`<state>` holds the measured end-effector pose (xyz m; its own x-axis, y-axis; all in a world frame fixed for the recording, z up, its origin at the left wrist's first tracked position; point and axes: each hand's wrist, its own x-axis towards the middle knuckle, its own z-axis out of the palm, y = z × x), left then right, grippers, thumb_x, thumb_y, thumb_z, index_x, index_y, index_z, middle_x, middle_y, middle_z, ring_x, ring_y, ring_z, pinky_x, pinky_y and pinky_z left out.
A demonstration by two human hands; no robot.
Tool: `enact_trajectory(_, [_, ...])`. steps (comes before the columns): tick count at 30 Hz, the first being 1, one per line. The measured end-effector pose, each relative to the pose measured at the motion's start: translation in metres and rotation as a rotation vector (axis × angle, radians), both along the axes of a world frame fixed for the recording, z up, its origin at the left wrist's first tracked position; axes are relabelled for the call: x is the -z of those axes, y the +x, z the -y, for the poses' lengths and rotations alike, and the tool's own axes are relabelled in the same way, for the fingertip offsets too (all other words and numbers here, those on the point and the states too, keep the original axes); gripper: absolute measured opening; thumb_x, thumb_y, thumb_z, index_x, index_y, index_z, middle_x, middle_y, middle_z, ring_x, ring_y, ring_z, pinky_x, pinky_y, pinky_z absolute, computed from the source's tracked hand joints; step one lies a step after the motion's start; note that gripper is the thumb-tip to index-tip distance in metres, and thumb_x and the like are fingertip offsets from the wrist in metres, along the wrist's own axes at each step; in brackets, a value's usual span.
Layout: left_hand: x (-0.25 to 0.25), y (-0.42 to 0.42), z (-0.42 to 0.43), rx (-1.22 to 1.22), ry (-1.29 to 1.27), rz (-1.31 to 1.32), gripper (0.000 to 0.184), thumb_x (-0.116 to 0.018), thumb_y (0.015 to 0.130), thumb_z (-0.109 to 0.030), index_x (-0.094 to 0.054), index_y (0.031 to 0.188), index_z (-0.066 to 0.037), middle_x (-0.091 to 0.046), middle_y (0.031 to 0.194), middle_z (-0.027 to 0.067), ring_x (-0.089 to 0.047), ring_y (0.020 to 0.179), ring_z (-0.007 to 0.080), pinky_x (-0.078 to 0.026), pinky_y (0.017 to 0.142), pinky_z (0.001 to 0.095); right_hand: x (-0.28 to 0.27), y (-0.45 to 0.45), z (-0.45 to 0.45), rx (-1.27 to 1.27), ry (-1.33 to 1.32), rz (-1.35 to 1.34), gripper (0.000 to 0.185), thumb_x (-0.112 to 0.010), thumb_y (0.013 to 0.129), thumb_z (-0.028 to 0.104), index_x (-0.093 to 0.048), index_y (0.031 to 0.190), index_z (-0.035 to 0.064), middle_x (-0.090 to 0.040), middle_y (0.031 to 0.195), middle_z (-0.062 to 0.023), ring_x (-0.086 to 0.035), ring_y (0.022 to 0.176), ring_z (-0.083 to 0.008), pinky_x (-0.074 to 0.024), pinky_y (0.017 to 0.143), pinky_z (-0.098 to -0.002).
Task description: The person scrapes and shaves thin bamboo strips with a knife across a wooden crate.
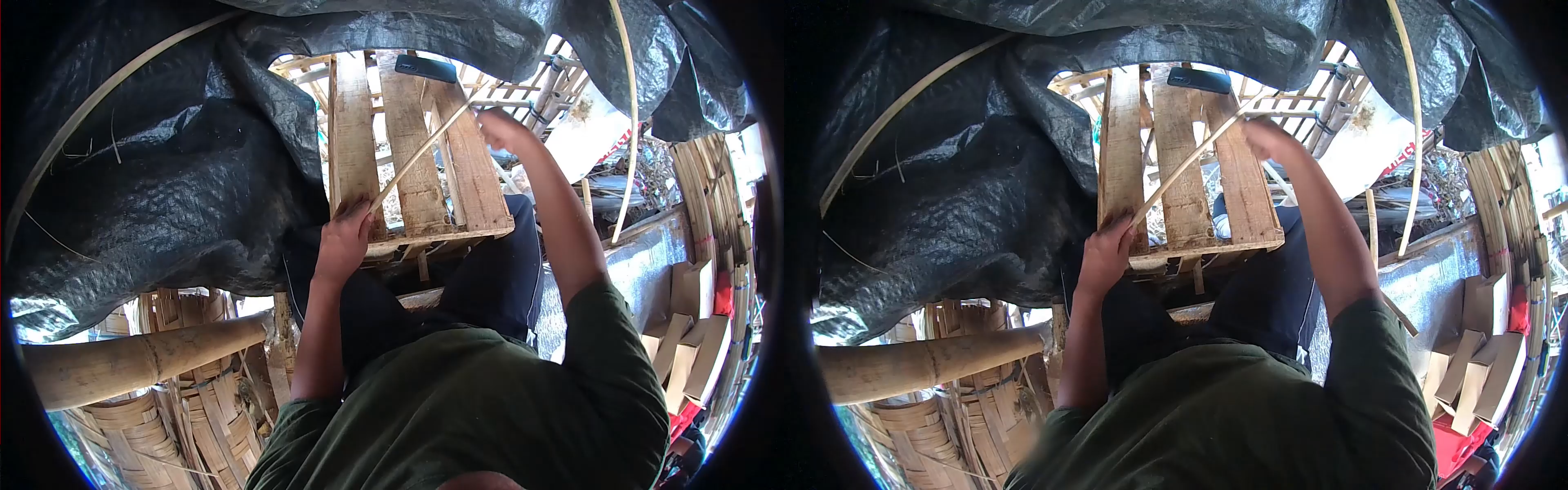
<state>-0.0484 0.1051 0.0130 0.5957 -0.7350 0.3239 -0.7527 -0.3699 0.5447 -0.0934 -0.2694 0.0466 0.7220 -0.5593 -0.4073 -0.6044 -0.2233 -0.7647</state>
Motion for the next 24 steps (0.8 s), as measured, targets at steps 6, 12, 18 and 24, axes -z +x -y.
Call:
enact_trajectory(6, [-0.002,0.0,0.0,-0.023,-0.018,-0.019,0.023,-0.059,0.092,-0.009,-0.063,0.114,-0.002,-0.066,0.112,0.0214,-0.062,0.101,0.0423,-0.053,0.085,0.0477,0.022,0.002,-0.017,-0.148,-0.136,-0.088,0.042,-0.043,0.103,0.036,-0.058,0.097,-0.0024,-0.045,0.055,-0.0013,-0.042,0.041,-0.0122,-0.0345,0.035,-0.0311])
enact_trajectory(12, [-0.003,-0.002,-0.001,-0.025,-0.01,-0.04,0.023,-0.06,0.092,-0.009,-0.063,0.113,0.0,-0.065,0.118,0.02,-0.06,0.11,0.0413,-0.051,0.094,0.0467,0.019,0.004,-0.06,-0.082,-0.278,-0.143,0.044,-0.039,0.105,0.039,-0.053,0.084,0.0034,-0.039,0.052,0.0017,-0.036,0.038,-0.0116,-0.0307,0.034,-0.0303])
enact_trajectory(18, [-0.002,-0.002,-0.002,-0.039,0.011,-0.02,0.023,-0.06,0.092,-0.01,-0.062,0.112,0.0,-0.066,0.118,0.0191,-0.061,0.109,0.0402,-0.052,0.091,0.0462,0.047,0.013,-0.029,-0.046,-0.196,-0.071,0.048,-0.04,0.104,0.045,-0.049,0.08,0.0044,-0.046,0.057,0.0003,-0.05,0.049,-0.0119,-0.043,0.044,-0.0372])
enact_trajectory(24, [-0.004,-0.003,-0.001,-0.035,0.018,-0.026,0.023,-0.059,0.092,-0.009,-0.061,0.113,0.001,-0.065,0.117,0.0191,-0.06,0.11,0.0402,-0.051,0.092,0.0464,0.032,0.022,-0.026,0.036,-0.121,-0.062,0.051,-0.044,0.102,0.049,-0.057,0.09,0.0008,-0.047,0.058,-0.0014,-0.046,0.046,-0.0133,-0.0418,0.042,-0.0332])
